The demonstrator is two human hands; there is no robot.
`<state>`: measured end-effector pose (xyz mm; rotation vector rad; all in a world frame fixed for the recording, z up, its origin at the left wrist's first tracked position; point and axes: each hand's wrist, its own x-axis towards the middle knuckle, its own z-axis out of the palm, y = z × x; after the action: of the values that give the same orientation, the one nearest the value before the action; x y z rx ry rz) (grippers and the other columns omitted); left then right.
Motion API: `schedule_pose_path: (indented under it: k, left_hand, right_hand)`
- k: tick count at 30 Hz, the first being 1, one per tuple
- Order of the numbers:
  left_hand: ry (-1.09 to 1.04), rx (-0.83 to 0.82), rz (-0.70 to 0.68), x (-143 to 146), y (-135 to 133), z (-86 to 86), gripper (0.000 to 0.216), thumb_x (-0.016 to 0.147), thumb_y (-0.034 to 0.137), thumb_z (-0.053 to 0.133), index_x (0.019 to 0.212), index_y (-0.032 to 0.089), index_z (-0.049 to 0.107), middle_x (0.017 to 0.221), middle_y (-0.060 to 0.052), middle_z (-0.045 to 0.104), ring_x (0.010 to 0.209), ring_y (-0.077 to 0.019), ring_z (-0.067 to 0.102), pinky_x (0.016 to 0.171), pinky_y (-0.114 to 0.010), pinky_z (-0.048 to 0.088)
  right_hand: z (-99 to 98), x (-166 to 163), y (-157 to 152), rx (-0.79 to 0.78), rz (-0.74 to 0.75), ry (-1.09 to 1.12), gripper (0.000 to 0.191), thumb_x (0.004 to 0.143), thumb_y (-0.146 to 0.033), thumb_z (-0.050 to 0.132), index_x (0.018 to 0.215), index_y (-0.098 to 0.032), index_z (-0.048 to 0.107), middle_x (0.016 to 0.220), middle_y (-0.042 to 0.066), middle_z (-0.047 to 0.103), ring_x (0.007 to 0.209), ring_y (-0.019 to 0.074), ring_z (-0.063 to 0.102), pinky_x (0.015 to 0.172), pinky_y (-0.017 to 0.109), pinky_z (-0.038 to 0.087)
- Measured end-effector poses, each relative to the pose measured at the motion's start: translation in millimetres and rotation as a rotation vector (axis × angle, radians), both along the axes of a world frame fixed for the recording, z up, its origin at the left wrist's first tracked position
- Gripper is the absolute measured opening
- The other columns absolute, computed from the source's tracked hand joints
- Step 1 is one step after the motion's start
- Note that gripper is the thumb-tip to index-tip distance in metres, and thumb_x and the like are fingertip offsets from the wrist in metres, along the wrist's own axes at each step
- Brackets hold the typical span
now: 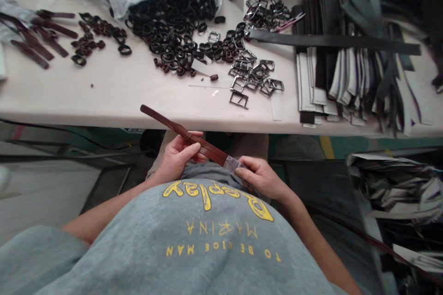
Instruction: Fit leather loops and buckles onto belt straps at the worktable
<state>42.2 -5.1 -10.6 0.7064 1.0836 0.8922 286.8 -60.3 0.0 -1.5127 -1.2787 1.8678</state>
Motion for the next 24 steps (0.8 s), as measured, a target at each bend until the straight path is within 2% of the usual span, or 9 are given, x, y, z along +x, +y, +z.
schedule_pose_path:
  k: [6,8,11,14,19,24]
  left_hand:
    - [-0.004,0.025,0.129,-18.0,19.0,4.3,0.045,0.079,0.056,0.072,0.092,0.014,0.076,0.075,-0.003,0.071,0.057,-0.0102,0.061,0.053,-0.021,0.051]
    - [0.046,0.048,0.13,-28.6,25.3,6.2,0.047,0.08,0.058,0.069,0.086,0.012,0.077,0.07,-0.004,0.07,0.056,-0.0107,0.061,0.052,-0.021,0.049]
    - [0.128,0.063,0.119,-41.6,28.7,8.5,0.04,0.083,0.05,0.069,0.09,0.011,0.078,0.066,-0.004,0.07,0.053,-0.0106,0.061,0.051,-0.021,0.047]
    - [0.147,0.06,0.164,-47.3,26.6,8.7,0.032,0.083,0.039,0.067,0.094,0.011,0.078,0.061,-0.002,0.068,0.05,-0.0108,0.06,0.048,-0.02,0.046]
    - [0.011,-0.058,0.246,-47.5,23.0,3.7,0.022,0.077,0.026,0.069,0.092,0.012,0.076,0.055,0.0,0.064,0.043,-0.0106,0.058,0.04,-0.019,0.043]
    - [-0.113,-0.199,0.297,-50.2,22.2,0.1,0.014,0.083,0.021,0.071,0.093,0.012,0.076,0.059,0.0,0.064,0.043,-0.0082,0.058,0.04,-0.016,0.046]
  right_hand:
    - [2.0,2.2,15.5,0.124,0.121,-0.091,0.029,0.091,-0.043,0.057,0.076,-0.019,0.055,0.054,-0.007,0.049,0.045,0.0079,0.043,0.045,0.021,0.032]
    - [0.3,0.8,17.2,0.133,0.149,-0.085,0.029,0.092,-0.043,0.057,0.076,-0.019,0.055,0.054,-0.007,0.048,0.045,0.0081,0.042,0.045,0.021,0.033]
    - [-3.0,-2.9,17.5,0.158,0.168,-0.076,0.028,0.092,-0.042,0.057,0.077,-0.019,0.056,0.056,-0.006,0.048,0.048,0.0085,0.043,0.046,0.021,0.034]
    - [-3.9,-7.5,17.9,0.227,0.182,-0.093,0.027,0.093,-0.041,0.057,0.077,-0.019,0.059,0.06,-0.005,0.049,0.052,0.0094,0.044,0.049,0.021,0.035]
    - [1.4,-15.5,20.3,0.322,0.197,-0.17,0.025,0.092,-0.038,0.057,0.077,-0.019,0.062,0.059,-0.003,0.05,0.054,0.0114,0.045,0.05,0.023,0.036]
    - [4.2,-18.7,21.1,0.323,0.188,-0.21,0.023,0.092,-0.037,0.057,0.078,-0.02,0.061,0.059,-0.003,0.051,0.054,0.0118,0.046,0.05,0.022,0.036]
